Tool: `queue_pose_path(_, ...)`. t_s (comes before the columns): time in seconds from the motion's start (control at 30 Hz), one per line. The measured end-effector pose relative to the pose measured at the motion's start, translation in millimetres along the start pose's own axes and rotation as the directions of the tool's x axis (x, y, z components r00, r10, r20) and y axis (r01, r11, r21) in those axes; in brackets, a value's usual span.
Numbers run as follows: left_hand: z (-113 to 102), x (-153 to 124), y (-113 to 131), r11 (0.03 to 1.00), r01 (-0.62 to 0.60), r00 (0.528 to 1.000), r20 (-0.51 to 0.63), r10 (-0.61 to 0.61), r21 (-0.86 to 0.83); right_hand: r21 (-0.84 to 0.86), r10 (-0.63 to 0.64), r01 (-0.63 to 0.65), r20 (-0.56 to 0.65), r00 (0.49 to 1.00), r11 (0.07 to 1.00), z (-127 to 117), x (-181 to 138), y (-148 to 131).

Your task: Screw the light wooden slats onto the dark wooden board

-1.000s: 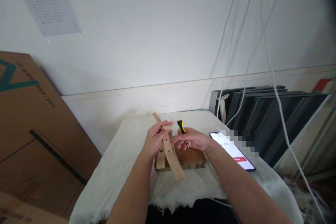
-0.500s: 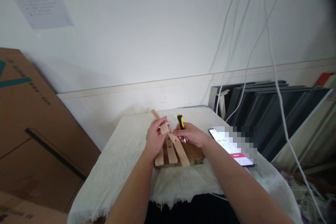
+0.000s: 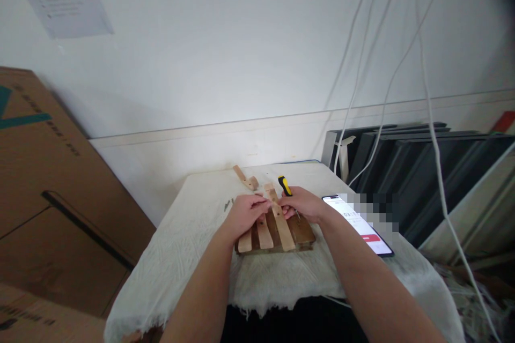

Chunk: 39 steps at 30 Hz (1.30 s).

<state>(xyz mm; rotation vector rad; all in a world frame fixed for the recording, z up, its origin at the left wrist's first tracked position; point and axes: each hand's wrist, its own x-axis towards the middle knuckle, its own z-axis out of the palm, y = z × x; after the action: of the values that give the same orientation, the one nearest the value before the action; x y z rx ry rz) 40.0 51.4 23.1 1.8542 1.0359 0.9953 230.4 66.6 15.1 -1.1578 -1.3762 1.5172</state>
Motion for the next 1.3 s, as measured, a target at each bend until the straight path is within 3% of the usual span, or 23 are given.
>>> queue_pose_path(0.07,1,-1,0,0.999,-0.004,0.999,0.049,0.003,0.034,0.005,0.03,-0.03,-0.013,0.999,1.0,0,-2,-1)
queue_pose_path(0.2,2,0,-3,0.997,0.077,0.997,-0.029,-0.077,0.005,-0.054,0.02,-0.018,0.036,0.999,0.998,0,-3,-3)
queue_pose_path(0.37,0,1,-5,0.962,-0.089,0.986,-0.114,0.122,0.259,-0.189,-0.006,0.021,0.078,0.997,0.982,1,-2,-3)
queue_pose_path(0.5,0,1,-3,0.924,-0.148,0.987,0.0,0.158,0.352,-0.305,-0.024,0.047,0.077,0.997,0.951,2,-1,-2)
queue_pose_path(0.67,-1,1,4,0.87,-0.071,0.992,0.127,0.01,0.488,-0.361,0.005,0.034,0.107,0.994,0.932,0,-2,-4)
queue_pose_path(0.87,-1,0,6,0.886,-0.117,0.975,0.222,0.017,0.448,-0.316,0.001,0.031,0.098,0.995,0.948,-2,-6,-8)
queue_pose_path(1.17,-4,2,-2,0.881,-0.014,0.999,-0.023,0.029,0.472,-0.268,-0.005,-0.006,-0.039,0.999,0.963,-4,-2,-3)
queue_pose_path(1.3,-5,3,-4,0.847,-0.053,0.999,0.04,0.037,0.529,-0.328,-0.01,-0.021,-0.09,0.996,0.944,-6,-1,-3)
